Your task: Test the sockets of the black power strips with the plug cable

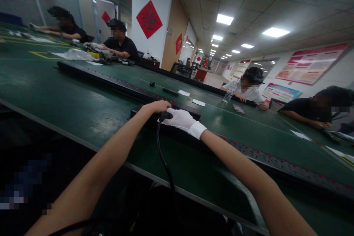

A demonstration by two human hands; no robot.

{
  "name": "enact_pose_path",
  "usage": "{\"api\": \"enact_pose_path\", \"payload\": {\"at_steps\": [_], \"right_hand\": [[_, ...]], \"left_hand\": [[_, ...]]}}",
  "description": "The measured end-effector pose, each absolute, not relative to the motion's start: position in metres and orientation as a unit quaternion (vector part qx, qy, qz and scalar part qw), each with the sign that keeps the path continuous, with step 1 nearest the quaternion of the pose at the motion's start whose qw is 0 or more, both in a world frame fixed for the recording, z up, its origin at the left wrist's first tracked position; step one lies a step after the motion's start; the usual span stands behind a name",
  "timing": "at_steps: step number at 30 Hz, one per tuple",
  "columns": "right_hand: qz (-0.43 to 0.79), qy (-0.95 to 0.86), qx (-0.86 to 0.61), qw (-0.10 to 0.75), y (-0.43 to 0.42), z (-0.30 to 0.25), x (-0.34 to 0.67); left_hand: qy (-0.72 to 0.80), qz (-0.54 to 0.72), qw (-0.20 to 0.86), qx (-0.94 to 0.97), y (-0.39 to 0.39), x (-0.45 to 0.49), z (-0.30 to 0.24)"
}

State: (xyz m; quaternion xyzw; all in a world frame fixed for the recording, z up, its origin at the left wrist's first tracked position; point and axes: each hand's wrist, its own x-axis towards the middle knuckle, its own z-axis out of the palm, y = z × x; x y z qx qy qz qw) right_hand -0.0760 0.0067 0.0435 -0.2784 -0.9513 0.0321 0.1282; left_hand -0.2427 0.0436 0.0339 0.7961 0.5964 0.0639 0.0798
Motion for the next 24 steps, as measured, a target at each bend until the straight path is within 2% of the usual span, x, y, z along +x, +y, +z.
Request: {"api": "enact_pose_path", "payload": {"at_steps": [24], "right_hand": [[0.039, -0.951, -0.27, 0.144, 0.0098, 0.0413, -0.074]], "left_hand": [[0.595, 0.046, 0.089, 0.797, 0.0467, -0.2437, 0.0318]]}}
